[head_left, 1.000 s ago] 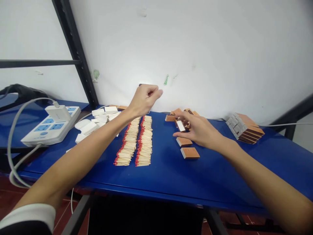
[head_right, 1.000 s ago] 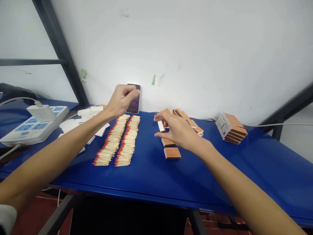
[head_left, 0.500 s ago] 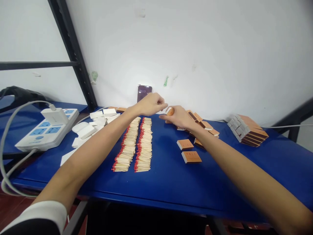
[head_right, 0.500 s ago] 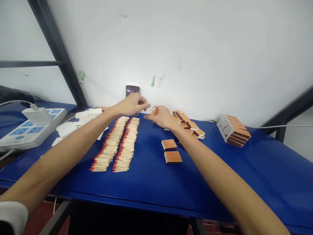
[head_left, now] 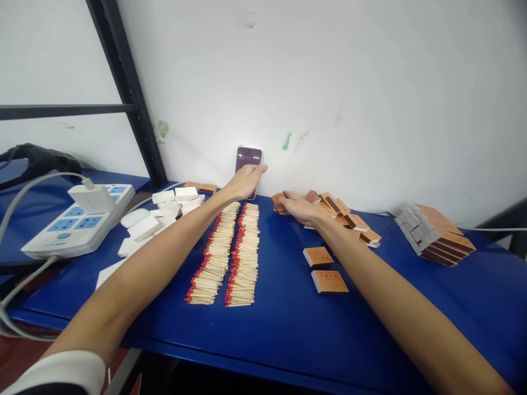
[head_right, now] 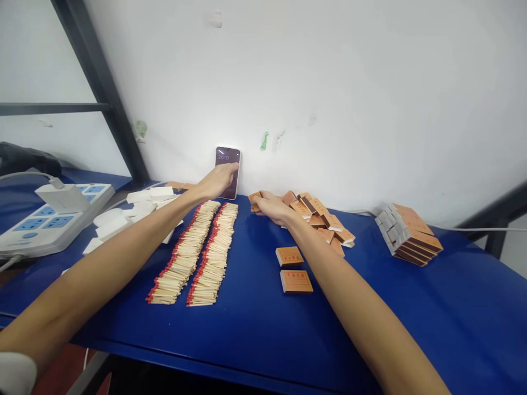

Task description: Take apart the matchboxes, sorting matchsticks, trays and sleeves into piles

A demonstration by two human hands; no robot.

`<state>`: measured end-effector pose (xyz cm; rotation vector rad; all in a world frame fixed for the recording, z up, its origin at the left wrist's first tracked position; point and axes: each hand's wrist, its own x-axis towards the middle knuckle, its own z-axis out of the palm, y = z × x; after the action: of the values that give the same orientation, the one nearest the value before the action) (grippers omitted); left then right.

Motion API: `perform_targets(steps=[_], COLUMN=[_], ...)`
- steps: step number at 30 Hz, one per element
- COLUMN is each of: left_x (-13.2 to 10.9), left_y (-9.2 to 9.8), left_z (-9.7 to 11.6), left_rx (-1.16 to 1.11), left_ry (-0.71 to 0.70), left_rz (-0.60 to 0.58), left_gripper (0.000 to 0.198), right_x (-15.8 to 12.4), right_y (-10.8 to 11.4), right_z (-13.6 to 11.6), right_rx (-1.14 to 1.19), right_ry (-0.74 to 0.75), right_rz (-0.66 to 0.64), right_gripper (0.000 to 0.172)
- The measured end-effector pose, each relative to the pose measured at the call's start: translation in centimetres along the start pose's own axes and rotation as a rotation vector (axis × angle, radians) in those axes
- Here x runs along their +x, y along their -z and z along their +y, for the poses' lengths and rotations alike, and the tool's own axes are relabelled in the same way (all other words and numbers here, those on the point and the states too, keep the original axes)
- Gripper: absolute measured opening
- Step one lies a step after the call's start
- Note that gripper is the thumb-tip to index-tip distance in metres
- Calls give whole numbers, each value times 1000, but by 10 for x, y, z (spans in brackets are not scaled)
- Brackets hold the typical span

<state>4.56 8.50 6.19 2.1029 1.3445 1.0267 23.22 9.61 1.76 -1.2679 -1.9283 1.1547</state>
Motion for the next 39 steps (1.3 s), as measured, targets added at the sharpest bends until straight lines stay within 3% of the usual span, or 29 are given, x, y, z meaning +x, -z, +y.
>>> perform_targets(steps=[8,11,14,17,19,22,28,33,39], left_x=[5,7,9,10,10,10,11,17,23], left_y=[4,11,16,16,12,4,3,3,-8], left_z=[-7,-4,4,14,17,14,-12,-30,-38], left_rx=[-179,-200,-111,74,193,298,391,419,434], left_ry=[-6,-49,-76,-21,27,39,-98,-137,-163], left_rz=[189,209,86,-123,-203,-253,-320,-385,-454], left_gripper=[37,36,26,22,22,22,26,31,27], right_x=[-3,-3,0,4,4,3,1,-1,0], right_y=[11,10,7,4,1,-2,-6,-7,-3], right_z=[3,2,3,7,10,13,9,3,6], right_rx=[-291,-382,-496,-622,-697,-781,-824,-791,-727], right_ry=[52,81,121,173,208,232,206,192,168], right_rz=[16,52,83,108,109,102,70,54,33], right_gripper=[17,20,19,14,14,16,17,29,19])
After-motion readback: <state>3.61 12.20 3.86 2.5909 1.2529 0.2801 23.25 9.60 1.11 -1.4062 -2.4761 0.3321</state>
